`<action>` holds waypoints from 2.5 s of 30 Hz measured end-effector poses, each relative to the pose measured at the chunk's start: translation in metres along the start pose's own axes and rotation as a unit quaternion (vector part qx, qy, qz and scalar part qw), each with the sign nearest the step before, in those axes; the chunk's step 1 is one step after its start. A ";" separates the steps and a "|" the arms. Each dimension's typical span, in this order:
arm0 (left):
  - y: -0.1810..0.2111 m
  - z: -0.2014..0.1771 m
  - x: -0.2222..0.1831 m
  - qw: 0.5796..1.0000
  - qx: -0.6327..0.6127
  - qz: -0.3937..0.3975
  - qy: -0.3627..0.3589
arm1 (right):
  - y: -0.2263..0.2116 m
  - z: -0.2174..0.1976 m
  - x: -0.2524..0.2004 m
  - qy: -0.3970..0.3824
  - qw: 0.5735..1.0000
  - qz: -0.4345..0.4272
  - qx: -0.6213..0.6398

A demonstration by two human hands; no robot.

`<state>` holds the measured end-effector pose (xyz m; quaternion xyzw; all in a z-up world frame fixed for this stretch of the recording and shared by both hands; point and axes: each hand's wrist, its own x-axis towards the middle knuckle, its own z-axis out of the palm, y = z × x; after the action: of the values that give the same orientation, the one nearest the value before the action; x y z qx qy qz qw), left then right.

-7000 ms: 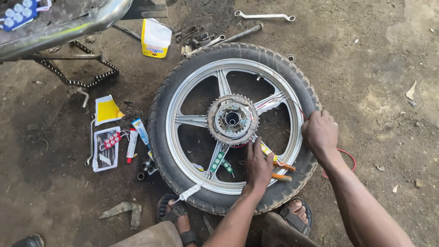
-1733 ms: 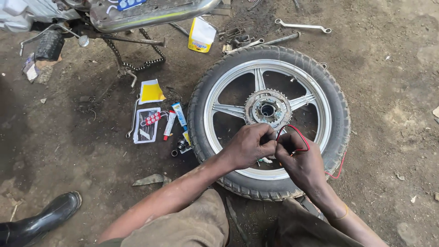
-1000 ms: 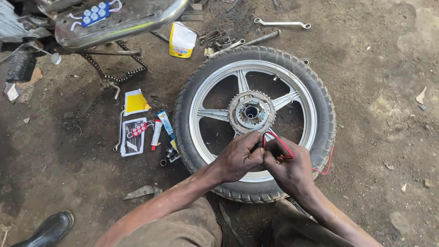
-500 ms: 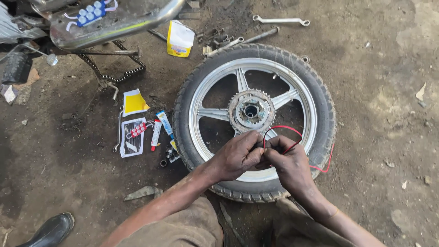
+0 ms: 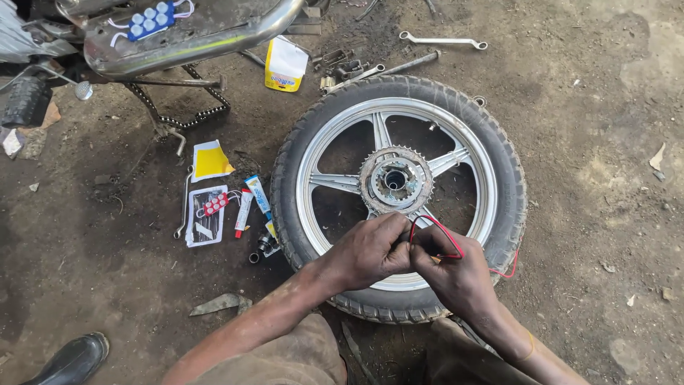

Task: Preparing and attaching electrical wiring and LED strips to the spokes of a motorcycle wheel using pliers.

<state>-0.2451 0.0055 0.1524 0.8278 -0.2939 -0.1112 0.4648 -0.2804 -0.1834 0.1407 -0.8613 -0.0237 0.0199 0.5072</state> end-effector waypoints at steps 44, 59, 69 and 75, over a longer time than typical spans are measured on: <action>0.023 0.003 0.005 0.962 -0.162 -0.207 -0.075 | 0.030 0.011 -0.010 0.015 0.977 -0.124 -0.174; -0.006 0.007 0.003 0.828 -0.479 -0.257 -0.138 | 0.020 -0.001 -0.009 -0.040 0.992 -0.058 -0.108; 0.011 -0.001 0.003 0.975 -0.150 -0.155 -0.050 | 0.018 -0.006 -0.006 -0.029 0.996 -0.041 -0.070; 0.013 0.002 0.004 0.998 -0.012 -0.052 -0.035 | 0.025 -0.003 -0.009 -0.008 0.994 -0.077 -0.079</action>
<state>-0.2482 -0.0037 0.1627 0.8319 -0.2650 -0.1676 0.4578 -0.2888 -0.1984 0.1200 -0.8941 -0.0957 -0.0144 0.4373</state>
